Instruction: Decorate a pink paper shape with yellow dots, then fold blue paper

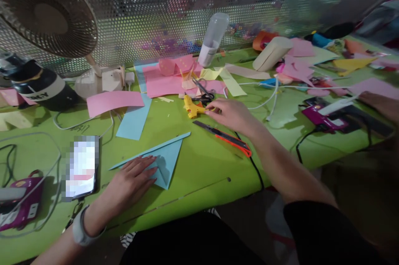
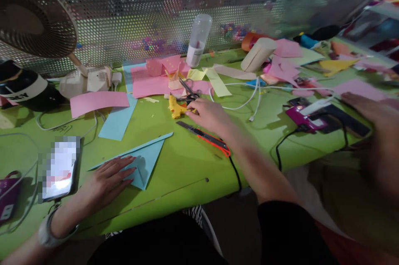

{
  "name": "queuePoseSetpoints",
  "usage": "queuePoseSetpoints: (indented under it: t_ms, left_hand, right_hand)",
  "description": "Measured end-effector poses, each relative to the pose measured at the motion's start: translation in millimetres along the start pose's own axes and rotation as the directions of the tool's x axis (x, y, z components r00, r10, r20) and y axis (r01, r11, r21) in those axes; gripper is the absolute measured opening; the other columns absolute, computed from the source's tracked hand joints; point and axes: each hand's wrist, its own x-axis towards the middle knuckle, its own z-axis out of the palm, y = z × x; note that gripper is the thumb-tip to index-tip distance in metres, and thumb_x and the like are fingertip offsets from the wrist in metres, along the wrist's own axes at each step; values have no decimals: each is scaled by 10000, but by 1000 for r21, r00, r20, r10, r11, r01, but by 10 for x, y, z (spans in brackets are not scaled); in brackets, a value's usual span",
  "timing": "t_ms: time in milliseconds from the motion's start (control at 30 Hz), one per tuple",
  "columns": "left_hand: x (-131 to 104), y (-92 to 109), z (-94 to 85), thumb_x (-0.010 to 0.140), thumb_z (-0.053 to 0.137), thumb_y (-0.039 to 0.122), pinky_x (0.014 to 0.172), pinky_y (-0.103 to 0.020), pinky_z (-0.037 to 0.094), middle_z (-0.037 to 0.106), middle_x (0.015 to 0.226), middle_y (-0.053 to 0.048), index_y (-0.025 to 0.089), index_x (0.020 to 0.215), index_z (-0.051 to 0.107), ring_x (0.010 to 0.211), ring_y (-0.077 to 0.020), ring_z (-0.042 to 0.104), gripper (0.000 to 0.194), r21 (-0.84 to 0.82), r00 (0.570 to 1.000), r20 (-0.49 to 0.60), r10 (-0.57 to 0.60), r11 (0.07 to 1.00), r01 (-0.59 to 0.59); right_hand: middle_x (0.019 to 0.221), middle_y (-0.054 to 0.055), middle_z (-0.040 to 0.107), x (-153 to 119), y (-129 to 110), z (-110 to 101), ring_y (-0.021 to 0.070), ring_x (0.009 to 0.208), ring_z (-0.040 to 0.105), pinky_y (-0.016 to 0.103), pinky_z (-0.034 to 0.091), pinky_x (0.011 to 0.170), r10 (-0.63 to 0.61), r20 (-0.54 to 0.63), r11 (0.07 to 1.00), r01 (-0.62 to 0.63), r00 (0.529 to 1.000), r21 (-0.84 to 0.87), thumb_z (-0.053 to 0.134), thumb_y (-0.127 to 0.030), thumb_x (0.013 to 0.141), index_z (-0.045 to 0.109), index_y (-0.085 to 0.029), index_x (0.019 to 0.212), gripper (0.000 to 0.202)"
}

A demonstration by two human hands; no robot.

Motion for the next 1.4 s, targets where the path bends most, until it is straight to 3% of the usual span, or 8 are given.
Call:
queuePoseSetpoints:
  t_ms: [300, 467, 767, 1000, 1100, 1200, 1267, 1400]
  left_hand:
    - [-12, -22, -80, 947, 543, 222, 914, -486, 588, 655, 1277, -133, 148, 1094, 648, 1098, -281, 667, 195, -11, 1000, -18, -16, 1000, 16]
    - [-37, -48, -48, 936, 570, 222, 906, -494, 590, 658, 1271, -134, 147, 1126, 643, 1094, -280, 668, 217, -46, 998, -24, -59, 997, 58]
    - [-108, -84, 6, 930, 577, 206, 902, -474, 594, 669, 1253, -117, 151, 1163, 633, 1094, -267, 663, 246, -50, 996, -62, -63, 997, 60]
    - [-90, -114, 16, 922, 588, 206, 889, -446, 597, 685, 1223, -122, 149, 1156, 654, 1075, -261, 674, 250, -37, 992, -103, -67, 997, 63]
    - [-91, -128, 22, 928, 579, 216, 909, -438, 589, 683, 1231, -113, 168, 1164, 656, 1086, -252, 672, 253, -48, 991, -103, -90, 995, 85]
    - [-100, -150, 37, 934, 570, 229, 928, -438, 581, 678, 1243, -108, 183, 1163, 656, 1104, -250, 666, 248, -55, 990, -93, -105, 993, 100]
    - [-106, -168, 55, 933, 569, 231, 925, -441, 583, 681, 1238, -105, 189, 1153, 659, 1103, -250, 667, 241, -59, 989, -105, -105, 993, 99]
    - [-110, -197, 81, 926, 580, 216, 905, -442, 593, 685, 1226, -115, 175, 1145, 657, 1087, -252, 673, 236, -83, 988, -123, -93, 993, 83]
  right_hand:
    - [1067, 83, 705, -211, -348, 147, 241, 956, 670, 346, 504, 787, -216, 153, 976, 214, 964, 32, 560, -306, 936, 685, -179, 1052, 212]
    - [1030, 86, 700, -308, -423, 232, 234, 954, 665, 350, 505, 799, -319, 152, 948, 315, 935, 51, 527, -315, 960, 685, -162, 1042, 234]
    - [1010, 75, 699, -359, -435, 352, 210, 907, 652, 318, 479, 738, -342, 128, 940, 337, 931, 58, 533, -338, 958, 695, -191, 1023, 229]
    - [1007, 76, 708, -492, -471, 264, 214, 934, 655, 326, 485, 783, -350, 186, 936, 335, 918, 108, 550, -307, 944, 704, -205, 1025, 201]
    - [1044, 74, 710, -517, -336, 132, 222, 930, 664, 339, 489, 792, -279, 154, 959, 266, 948, 100, 530, -301, 947, 705, -213, 1043, 218]
    - [1054, 65, 719, -370, -51, -13, 225, 892, 667, 341, 483, 760, -56, 43, 997, 54, 997, 47, 495, -318, 949, 710, -230, 1043, 250]
    - [1020, 80, 725, -178, 168, -78, 235, 864, 663, 332, 472, 727, 89, -12, 996, -89, 996, -13, 517, -284, 916, 725, -209, 1011, 240]
    - [1023, 80, 729, 258, 458, -78, 230, 849, 655, 307, 449, 706, 117, 71, 990, -111, 991, -85, 579, -253, 855, 736, -190, 1032, 245]
